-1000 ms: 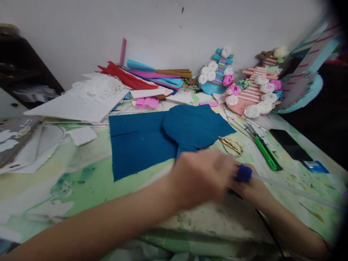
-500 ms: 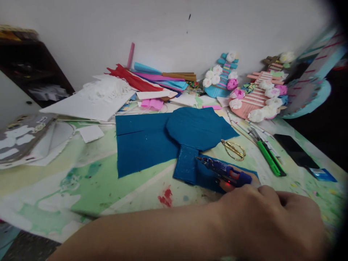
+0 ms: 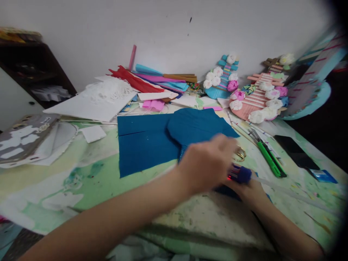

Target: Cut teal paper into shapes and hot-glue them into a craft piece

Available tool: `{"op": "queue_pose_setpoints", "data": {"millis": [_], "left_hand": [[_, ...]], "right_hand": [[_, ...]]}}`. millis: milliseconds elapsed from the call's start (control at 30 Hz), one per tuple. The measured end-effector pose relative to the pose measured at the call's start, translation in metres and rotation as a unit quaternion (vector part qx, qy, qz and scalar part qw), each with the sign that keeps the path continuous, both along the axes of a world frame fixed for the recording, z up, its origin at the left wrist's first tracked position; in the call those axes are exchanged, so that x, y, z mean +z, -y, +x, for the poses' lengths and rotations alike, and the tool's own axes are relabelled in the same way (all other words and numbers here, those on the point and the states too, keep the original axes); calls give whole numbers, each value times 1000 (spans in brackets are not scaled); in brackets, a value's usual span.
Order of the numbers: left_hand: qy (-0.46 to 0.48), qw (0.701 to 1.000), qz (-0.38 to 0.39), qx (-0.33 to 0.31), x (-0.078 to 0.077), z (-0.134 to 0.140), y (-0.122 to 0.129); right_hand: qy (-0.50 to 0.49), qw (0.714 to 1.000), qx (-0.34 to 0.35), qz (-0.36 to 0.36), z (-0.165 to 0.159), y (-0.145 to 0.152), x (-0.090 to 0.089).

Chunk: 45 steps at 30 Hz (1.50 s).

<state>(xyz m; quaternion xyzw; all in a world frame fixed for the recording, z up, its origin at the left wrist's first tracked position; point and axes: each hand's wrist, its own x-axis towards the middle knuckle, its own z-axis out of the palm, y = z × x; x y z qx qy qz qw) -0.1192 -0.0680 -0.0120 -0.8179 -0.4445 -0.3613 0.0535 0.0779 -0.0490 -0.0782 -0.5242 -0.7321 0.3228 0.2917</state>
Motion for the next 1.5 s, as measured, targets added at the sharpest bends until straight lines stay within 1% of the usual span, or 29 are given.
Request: {"op": "queue_pose_setpoints", "data": {"millis": [33, 67, 100, 133, 200, 233, 300, 367, 433, 500, 600, 667, 733, 833, 900, 967, 1067, 1133, 1233, 1300, 1367, 1500], "left_hand": [[25, 995, -33, 89, 0, -16, -11], [34, 982, -77, 171, -1, -32, -22], [32, 962, -126, 241, -3, -48, -33], [25, 943, -170, 284, -6, -62, -42], [29, 910, -255, 327, -14, -83, -56], [42, 893, -309, 324, -18, -90, -61], [91, 855, -413, 300, -27, -98, -65], [158, 821, -475, 276, -34, -101, -67], [232, 800, -490, 257, -41, -102, -69], [308, 781, -494, 225, -47, -103, -70], [412, 742, -503, 164, -56, -102, -73], [453, 725, -501, 136, -60, -101, -74], [468, 720, -498, 122, -62, -99, -75], [470, 720, -497, 120, -63, -98, -76], [470, 720, -497, 118, -63, -98, -76], [471, 720, -497, 115, -63, -98, -76], [470, 721, -497, 111, -63, -98, -75], [468, 722, -496, 111, -63, -98, -75], [463, 727, -495, 112, -64, -98, -75], [461, 728, -496, 111, -65, -99, -76], [459, 728, -498, 108, -66, -99, -76], [458, 729, -498, 108, -67, -100, -77]], "right_hand": [[-2, 1000, -7, -4, -3, 0, -1], [-5, 1000, -16, -11, -5, 2, -1], [-9, 999, -24, -21, -6, 3, -2], [-14, 999, -28, -36, -6, 6, -1], [-28, 997, -29, -71, -5, 10, 1], [-40, 995, -27, -91, -6, 11, 4], [-73, 989, -27, -129, -10, 10, 11], [-107, 981, -30, -157, -18, 7, 19], [-136, 973, -26, -187, -27, 1, 26], [-159, 963, -21, -217, -35, -4, 30], [-171, 955, -19, -242, -43, -9, 30], [-170, 954, -21, -247, -46, -9, 29], [-164, 951, -21, -261, -46, -7, 29], [-137, 943, -3, -303, -43, 0, 30], [-117, 943, 5, -313, -40, 7, 33], [-102, 954, -9, -281, -38, 12, 35], [-58, 977, -50, -201, -37, 13, 38], [-35, 984, -48, -168, -39, 8, 38], [-69, 988, -27, -138, -44, -4, 35], [-93, 988, -31, -121, -48, -11, 33], [-91, 989, -31, -110, -51, -16, 32], [-76, 993, -11, -94, -54, -16, 31]]}}
